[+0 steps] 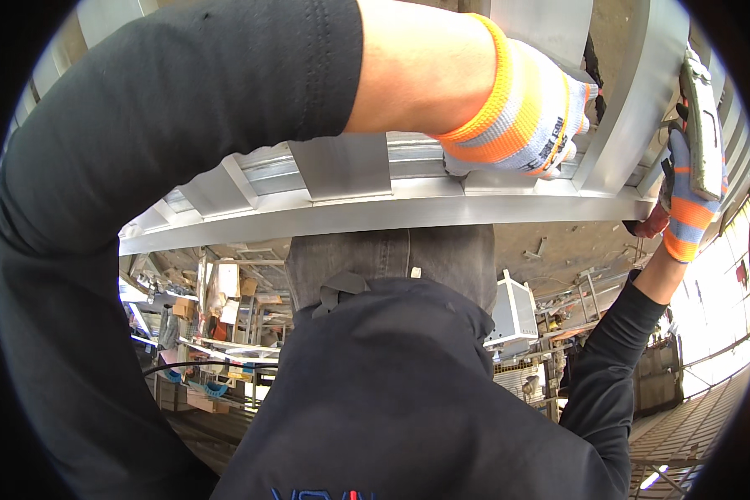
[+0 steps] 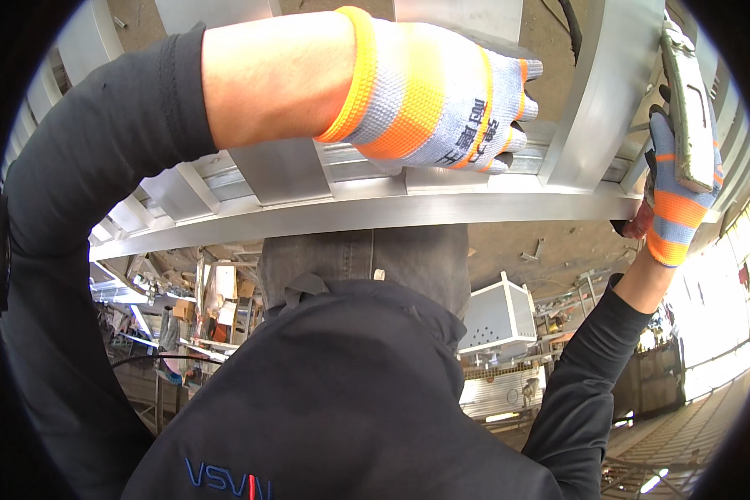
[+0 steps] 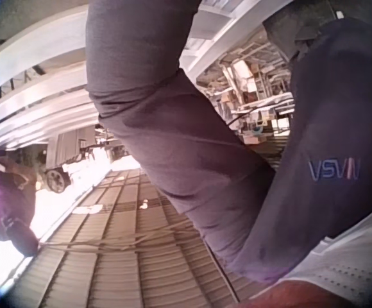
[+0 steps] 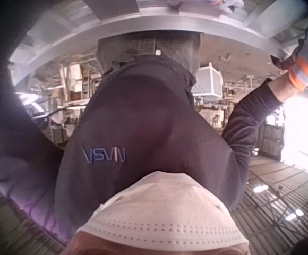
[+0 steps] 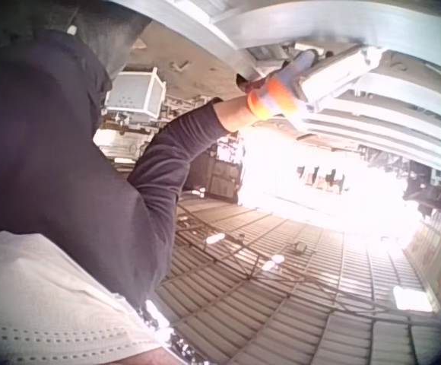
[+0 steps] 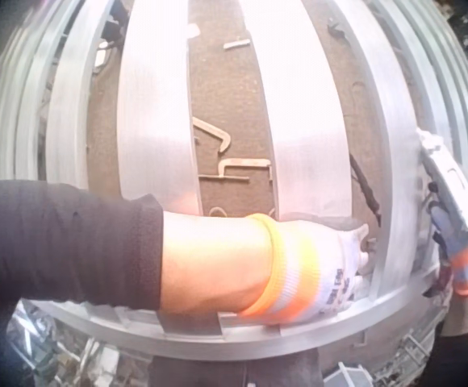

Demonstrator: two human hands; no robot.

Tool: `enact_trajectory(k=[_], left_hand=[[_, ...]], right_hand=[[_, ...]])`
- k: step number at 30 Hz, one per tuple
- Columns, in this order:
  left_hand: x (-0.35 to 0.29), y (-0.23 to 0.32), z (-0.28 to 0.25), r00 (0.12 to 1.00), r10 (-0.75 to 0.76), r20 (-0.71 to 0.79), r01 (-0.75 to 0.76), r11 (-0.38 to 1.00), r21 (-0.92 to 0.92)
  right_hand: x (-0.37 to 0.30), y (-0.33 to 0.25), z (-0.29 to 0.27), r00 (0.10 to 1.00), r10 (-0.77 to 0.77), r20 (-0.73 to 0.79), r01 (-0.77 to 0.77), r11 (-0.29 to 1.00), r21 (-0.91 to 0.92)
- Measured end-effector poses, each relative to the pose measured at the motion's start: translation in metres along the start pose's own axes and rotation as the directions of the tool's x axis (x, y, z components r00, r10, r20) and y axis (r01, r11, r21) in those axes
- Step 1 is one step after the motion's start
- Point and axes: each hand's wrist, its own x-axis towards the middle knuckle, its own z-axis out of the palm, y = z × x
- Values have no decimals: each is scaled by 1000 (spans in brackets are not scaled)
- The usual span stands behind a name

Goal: The person welds a metal frame using a handheld welding torch, moving along seams to join metal pieces. The person repositions the frame multiple times to access different sections and continues welding until the end of the clip.

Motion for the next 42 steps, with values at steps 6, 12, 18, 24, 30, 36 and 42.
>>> enact_trajectory(k=[6,12,18,24,30,36,42], left_hand=[[5,8,12,997,-11,-81,22,991,134],[12,14,19,991,-41,-128,77,954,290],[15,20,22,992,-45,-118,87,921,380],[6,-2,-52,972,125,199,-154,979,135],[15,-7,-35,964,249,94,-244,968,-61],[7,-4,37,819,98,-566,-117,993,2],[-71,26,60,685,-259,-681,237,963,-127]], right_hand=[[0,-10,4,998,-58,-34,60,997,53],[-2,-9,-1,996,86,36,-88,993,73],[2,-4,-2,998,-57,21,56,998,24],[-3,-2,-2,998,55,32,-58,995,86],[-1,10,-1,1000,-15,18,16,1000,-17],[-4,16,-6,1000,4,29,-4,1000,-2],[-32,12,-94,951,266,155,-296,929,224]])
